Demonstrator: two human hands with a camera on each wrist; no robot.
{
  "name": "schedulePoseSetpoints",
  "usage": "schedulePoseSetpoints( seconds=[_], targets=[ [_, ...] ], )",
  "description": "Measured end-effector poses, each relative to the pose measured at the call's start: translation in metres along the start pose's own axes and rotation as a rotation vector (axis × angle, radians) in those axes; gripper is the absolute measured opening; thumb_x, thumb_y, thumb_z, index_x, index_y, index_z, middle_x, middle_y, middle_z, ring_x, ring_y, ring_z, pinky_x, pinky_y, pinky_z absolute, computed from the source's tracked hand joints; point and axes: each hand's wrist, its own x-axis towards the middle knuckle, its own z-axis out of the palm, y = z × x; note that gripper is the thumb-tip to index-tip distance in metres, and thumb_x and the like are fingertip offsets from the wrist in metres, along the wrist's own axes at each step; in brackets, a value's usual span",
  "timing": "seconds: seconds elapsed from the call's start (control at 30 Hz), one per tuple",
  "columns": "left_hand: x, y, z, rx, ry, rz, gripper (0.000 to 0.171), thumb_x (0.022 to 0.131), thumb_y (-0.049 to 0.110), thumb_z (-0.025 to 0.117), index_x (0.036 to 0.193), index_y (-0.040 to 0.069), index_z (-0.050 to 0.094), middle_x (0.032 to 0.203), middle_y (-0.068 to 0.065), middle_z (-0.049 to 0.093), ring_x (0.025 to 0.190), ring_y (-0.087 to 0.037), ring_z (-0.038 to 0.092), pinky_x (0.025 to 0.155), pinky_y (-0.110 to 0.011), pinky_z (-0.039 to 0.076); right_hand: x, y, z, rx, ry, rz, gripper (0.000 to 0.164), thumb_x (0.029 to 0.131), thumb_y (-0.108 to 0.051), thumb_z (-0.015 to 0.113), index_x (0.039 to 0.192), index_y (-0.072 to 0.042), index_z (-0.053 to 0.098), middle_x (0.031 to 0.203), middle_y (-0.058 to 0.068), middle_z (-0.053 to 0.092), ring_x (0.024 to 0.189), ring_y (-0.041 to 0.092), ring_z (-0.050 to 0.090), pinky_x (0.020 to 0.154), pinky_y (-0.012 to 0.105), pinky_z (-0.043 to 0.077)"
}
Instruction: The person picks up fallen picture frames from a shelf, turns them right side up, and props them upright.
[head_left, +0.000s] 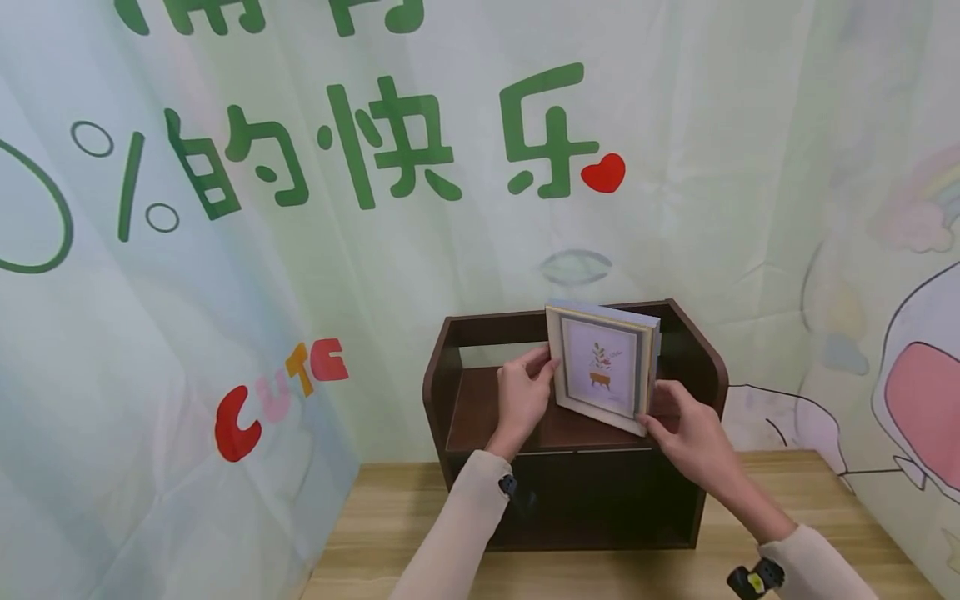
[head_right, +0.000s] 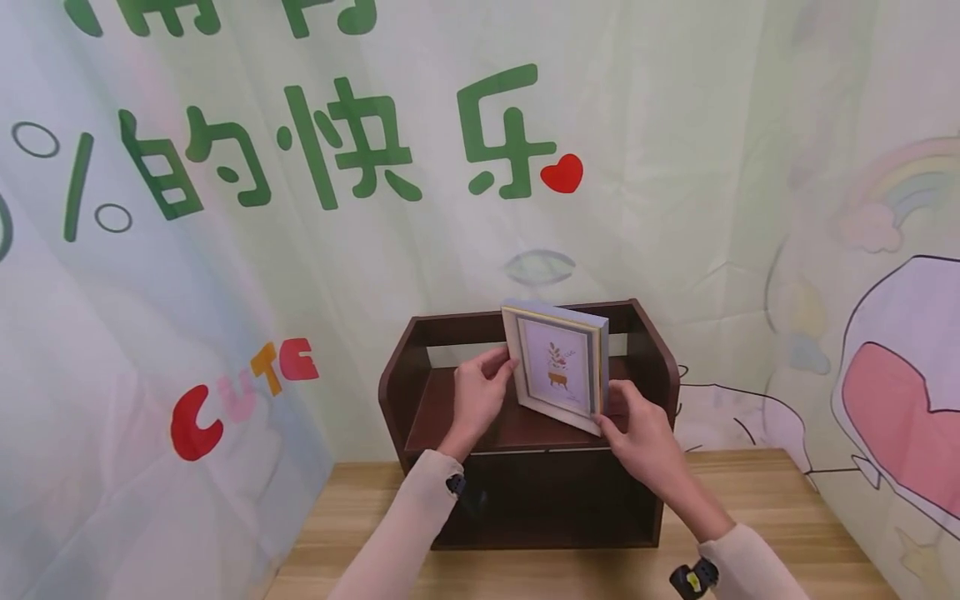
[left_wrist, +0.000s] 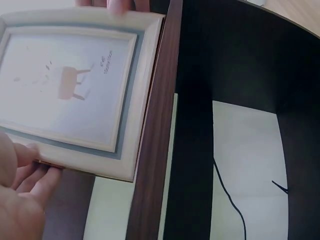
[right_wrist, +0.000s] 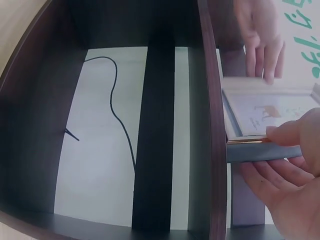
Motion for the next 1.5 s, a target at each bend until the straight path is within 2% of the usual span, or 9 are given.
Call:
schedulePoseSetpoints(
  seconds=[0.27,0.37,0.57,0.73,1.07,1.2,1.4,1.5],
  targets=[
    [0.017,-0.004,0.012,-0.051,-0.066,-0.06,0.03,0.101,0.007,0.069,0.13,-0.001,0.072,0.123,-0.02,0.077,0.114,-0.029,0.076,0.095,-0.035,0.063,-0.005,-0.002,0.011,-0.003,0.021,0.003,0.042,0.091,-0.003,0.08,0.127,-0.004,0.059,0.113,0.019,0.078,0.097,0.031,0.077,0.079,0.042,0.066],
    [0.022,-0.006,0.017,-0.071,-0.094,-0.074,0.031,0.102,0.005,0.066,0.132,-0.001,0.07,0.126,-0.02,0.076,0.118,-0.03,0.075,0.097,-0.035,0.063,-0.006,-0.005,0.015,0.008,0.036,0.004,0.042,0.089,-0.003,0.082,0.125,-0.004,0.06,0.113,0.018,0.078,0.097,0.03,0.076,0.077,0.037,0.066],
    [0.031,-0.009,0.027,-0.11,-0.145,-0.064,0.031,0.104,0.001,0.061,0.135,-0.003,0.067,0.13,-0.023,0.073,0.124,-0.032,0.072,0.103,-0.037,0.06,-0.008,-0.013,0.029,0.01,0.082,-0.04,0.042,0.085,-0.005,0.086,0.123,-0.003,0.07,0.11,0.014,0.078,0.091,0.026,0.075,0.07,0.026,0.061],
    [0.036,-0.009,0.034,-0.113,-0.183,-0.079,0.031,0.105,0.0,0.058,0.135,-0.002,0.067,0.131,-0.021,0.073,0.124,-0.031,0.071,0.102,-0.036,0.061,-0.01,-0.022,0.042,0.002,0.125,-0.068,0.039,0.082,-0.006,0.089,0.118,-0.004,0.074,0.105,0.009,0.077,0.088,0.022,0.074,0.068,0.026,0.06],
    [0.037,-0.009,0.037,-0.171,-0.273,-0.031,0.033,0.104,-0.004,0.053,0.135,-0.009,0.063,0.132,-0.028,0.07,0.125,-0.039,0.069,0.107,-0.046,0.057,-0.011,-0.036,0.055,0.022,0.128,-0.029,0.035,0.08,-0.012,0.092,0.109,-0.006,0.072,0.094,0.004,0.072,0.083,0.014,0.071,0.071,0.025,0.062],
    [0.037,-0.009,0.035,-0.139,-0.278,-0.029,0.033,0.105,0.0,0.054,0.136,-0.006,0.064,0.133,-0.025,0.071,0.125,-0.037,0.069,0.108,-0.046,0.057,-0.012,-0.039,0.057,0.004,0.14,-0.034,0.034,0.081,-0.012,0.091,0.108,-0.005,0.072,0.093,0.004,0.07,0.082,0.013,0.069,0.071,0.026,0.061],
    [0.035,-0.003,0.026,-0.023,-0.302,-0.021,0.034,0.108,0.01,0.057,0.14,0.002,0.064,0.136,-0.017,0.071,0.129,-0.031,0.068,0.107,-0.044,0.058,-0.013,-0.04,0.058,-0.028,0.154,-0.032,0.033,0.081,-0.012,0.091,0.107,-0.003,0.073,0.091,0.005,0.069,0.08,0.012,0.066,0.07,0.026,0.059],
    [0.031,0.002,0.015,0.057,-0.321,0.025,0.038,0.108,0.012,0.058,0.145,0.004,0.061,0.143,-0.015,0.067,0.133,-0.03,0.065,0.107,-0.043,0.058,-0.014,-0.04,0.057,-0.039,0.165,-0.038,0.033,0.081,-0.012,0.091,0.107,-0.003,0.073,0.091,0.006,0.069,0.08,0.013,0.066,0.07,0.028,0.059]
  ],
)
